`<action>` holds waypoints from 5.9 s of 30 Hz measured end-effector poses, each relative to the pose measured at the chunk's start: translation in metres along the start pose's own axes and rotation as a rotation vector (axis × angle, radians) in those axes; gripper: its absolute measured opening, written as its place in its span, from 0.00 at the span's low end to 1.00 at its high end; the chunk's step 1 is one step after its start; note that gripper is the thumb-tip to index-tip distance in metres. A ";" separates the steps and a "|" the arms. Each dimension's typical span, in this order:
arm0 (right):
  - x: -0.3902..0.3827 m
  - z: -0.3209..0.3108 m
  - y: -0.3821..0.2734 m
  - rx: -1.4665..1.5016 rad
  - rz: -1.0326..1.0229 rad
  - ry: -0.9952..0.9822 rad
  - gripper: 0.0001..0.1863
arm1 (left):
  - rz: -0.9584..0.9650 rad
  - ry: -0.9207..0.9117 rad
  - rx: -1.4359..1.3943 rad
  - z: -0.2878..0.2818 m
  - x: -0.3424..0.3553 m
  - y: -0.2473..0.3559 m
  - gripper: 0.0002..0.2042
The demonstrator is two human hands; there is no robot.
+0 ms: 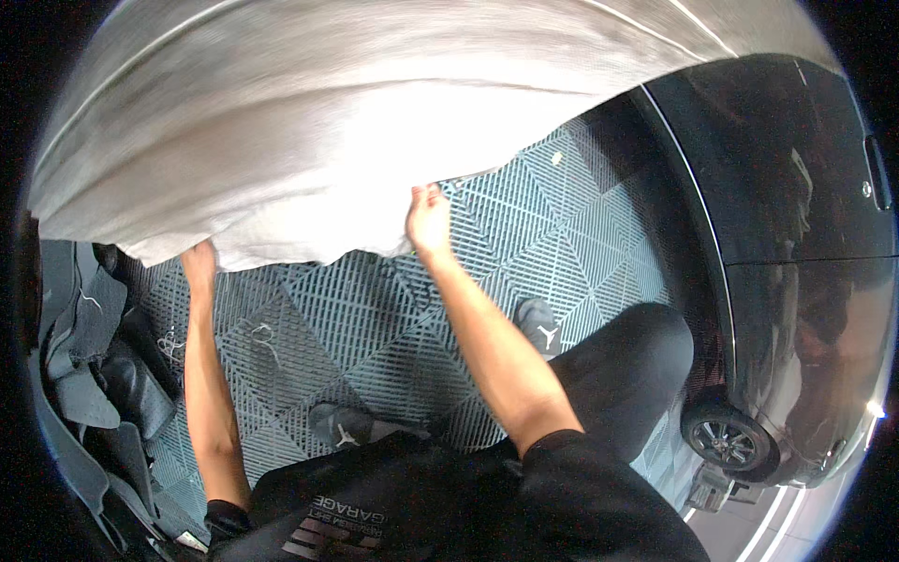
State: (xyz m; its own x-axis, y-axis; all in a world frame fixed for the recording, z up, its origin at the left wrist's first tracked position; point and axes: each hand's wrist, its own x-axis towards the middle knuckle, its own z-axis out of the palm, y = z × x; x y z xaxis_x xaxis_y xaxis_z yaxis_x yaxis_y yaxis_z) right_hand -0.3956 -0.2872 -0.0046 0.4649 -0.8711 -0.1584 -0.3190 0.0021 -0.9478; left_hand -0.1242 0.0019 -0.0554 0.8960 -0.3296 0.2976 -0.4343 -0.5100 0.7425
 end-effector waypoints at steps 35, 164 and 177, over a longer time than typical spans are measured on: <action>-0.024 -0.009 0.029 0.600 0.284 -0.627 0.15 | -0.785 -0.203 -0.592 -0.066 -0.054 0.094 0.21; 0.064 0.017 -0.097 0.718 0.211 -1.046 0.07 | -0.451 0.306 -0.162 0.096 -0.092 0.309 0.15; 0.082 0.030 -0.097 0.551 -0.304 -1.059 0.05 | -0.318 0.299 -0.198 0.094 -0.097 0.295 0.19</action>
State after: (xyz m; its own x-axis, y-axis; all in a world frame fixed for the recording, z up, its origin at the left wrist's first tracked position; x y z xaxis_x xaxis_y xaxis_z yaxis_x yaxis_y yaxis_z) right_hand -0.3017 -0.3447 0.0662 0.9816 -0.0447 0.1857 0.1905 0.2993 -0.9350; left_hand -0.3479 -0.1916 0.0782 0.9816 0.0759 0.1750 -0.1341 -0.3781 0.9160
